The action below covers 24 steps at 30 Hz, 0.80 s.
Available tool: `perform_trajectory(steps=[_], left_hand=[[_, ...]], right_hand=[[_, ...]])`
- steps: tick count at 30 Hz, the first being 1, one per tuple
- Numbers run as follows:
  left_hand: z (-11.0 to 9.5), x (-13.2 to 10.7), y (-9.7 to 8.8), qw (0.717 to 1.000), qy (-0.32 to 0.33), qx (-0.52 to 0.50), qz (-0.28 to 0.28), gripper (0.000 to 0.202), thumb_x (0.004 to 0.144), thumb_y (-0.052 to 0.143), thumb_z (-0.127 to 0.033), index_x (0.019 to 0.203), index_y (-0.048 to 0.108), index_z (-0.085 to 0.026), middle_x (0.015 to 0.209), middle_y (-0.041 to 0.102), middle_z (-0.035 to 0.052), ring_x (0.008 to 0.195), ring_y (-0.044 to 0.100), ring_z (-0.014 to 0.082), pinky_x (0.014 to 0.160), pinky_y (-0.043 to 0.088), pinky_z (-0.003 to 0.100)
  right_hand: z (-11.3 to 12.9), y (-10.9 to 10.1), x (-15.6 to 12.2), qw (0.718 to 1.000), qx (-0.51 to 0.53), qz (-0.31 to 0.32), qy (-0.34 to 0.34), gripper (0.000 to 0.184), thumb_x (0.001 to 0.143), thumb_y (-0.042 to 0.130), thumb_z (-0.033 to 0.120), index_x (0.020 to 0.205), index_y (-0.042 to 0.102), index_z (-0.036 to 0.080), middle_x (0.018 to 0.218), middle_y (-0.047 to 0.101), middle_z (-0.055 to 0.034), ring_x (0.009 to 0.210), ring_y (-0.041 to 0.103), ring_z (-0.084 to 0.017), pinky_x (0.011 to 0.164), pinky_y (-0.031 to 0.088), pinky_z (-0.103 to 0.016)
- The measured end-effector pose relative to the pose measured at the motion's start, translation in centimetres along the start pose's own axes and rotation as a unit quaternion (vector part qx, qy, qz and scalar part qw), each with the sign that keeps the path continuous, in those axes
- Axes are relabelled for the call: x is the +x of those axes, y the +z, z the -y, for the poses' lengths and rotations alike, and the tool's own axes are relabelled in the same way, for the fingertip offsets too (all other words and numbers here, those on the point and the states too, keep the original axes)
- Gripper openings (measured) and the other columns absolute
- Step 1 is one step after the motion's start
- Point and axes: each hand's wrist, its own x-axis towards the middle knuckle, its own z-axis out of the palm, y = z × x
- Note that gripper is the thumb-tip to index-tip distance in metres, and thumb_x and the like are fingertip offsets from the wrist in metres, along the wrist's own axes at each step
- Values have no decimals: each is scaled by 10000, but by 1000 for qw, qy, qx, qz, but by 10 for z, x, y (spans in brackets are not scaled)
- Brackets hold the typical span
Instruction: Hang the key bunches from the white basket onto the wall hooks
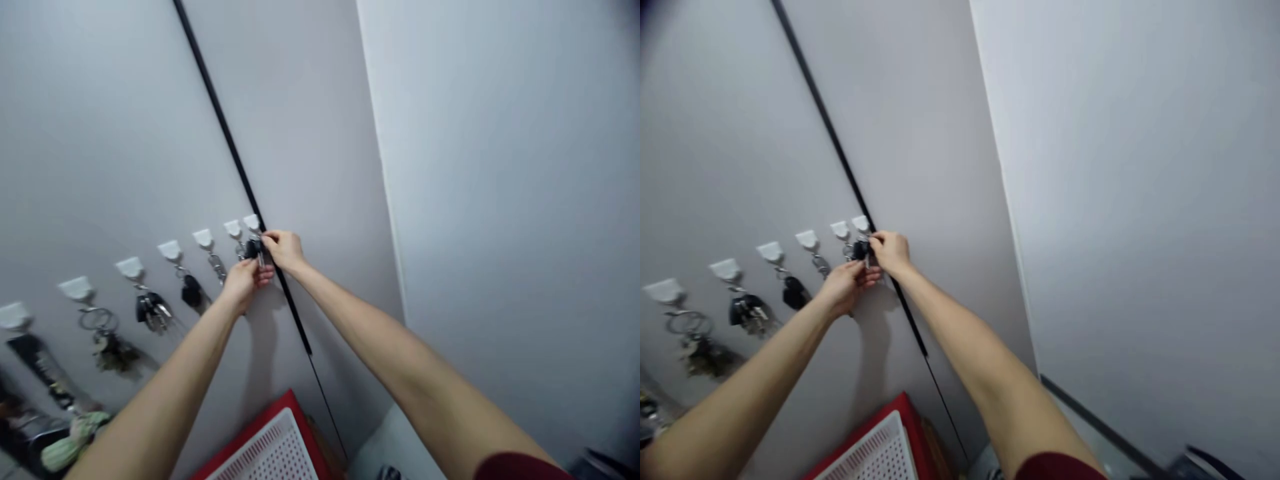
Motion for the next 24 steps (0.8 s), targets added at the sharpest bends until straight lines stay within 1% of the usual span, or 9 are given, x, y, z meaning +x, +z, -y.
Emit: perform_trajectory(steps=[3,6,9,11,14,16,18,21,24], left_hand=[[6,-1,-1,999,-35,-11,10,116,717,374,-150,637,447,-107,491,546,14,423,506,65,419,379,159],[10,-3,-2,998,-54,-8,23,136,721,357,-144,624,447,-108,486,543,11,403,499,56,407,372,147],[11,-3,-2,1000,-30,-6,3,151,724,346,-140,612,443,-111,473,528,-3,384,486,45,392,357,135],[9,-3,-1,1000,-9,-12,-8,158,725,346,-148,604,442,-114,463,516,-13,377,480,40,388,350,130],[2,-4,1,1000,-7,-20,6,159,724,347,-152,596,435,-117,457,512,-15,375,479,40,390,348,130],[-3,-4,1,1000,-10,-15,13,156,725,345,-152,599,429,-117,461,519,-9,374,477,39,391,348,130],[-7,-4,1,1000,-17,-8,15,152,728,340,-157,608,425,-118,475,528,-2,379,477,37,397,349,131],[-8,-1,0,999,-47,6,20,147,733,329,-165,624,418,-123,491,528,-7,386,476,32,403,344,130],[-5,-2,-2,996,-77,20,34,142,728,337,-175,623,417,-122,491,523,-6,380,473,37,393,331,137]], right_hand=[[-5,5,-1,999,19,-2,28,202,666,426,234,759,592,163,735,616,-16,643,535,-85,605,382,-162],[-2,7,-4,999,25,-17,38,193,649,443,241,735,598,165,704,619,-16,623,538,-90,589,383,-164],[3,7,-7,999,30,-27,32,234,668,411,299,715,598,166,647,613,-12,578,529,-89,547,379,-168],[7,6,-10,999,34,-37,9,268,676,389,334,699,596,165,628,604,-7,551,517,-82,529,374,-167],[10,3,-10,997,41,-58,-22,233,656,419,318,669,590,160,643,595,-1,550,506,-68,538,369,-154],[11,1,-5,997,41,-67,3,220,650,426,307,655,586,156,623,593,0,541,504,-66,523,366,-151],[10,1,4,996,32,-53,60,239,646,424,326,644,582,147,581,588,-5,509,502,-69,486,364,-154],[8,3,16,989,19,18,147,271,639,417,352,607,569,130,518,569,-17,425,486,-70,417,353,-161],[4,5,20,982,9,63,176,266,626,429,338,534,547,118,439,532,-18,353,451,-68,366,327,-164]])
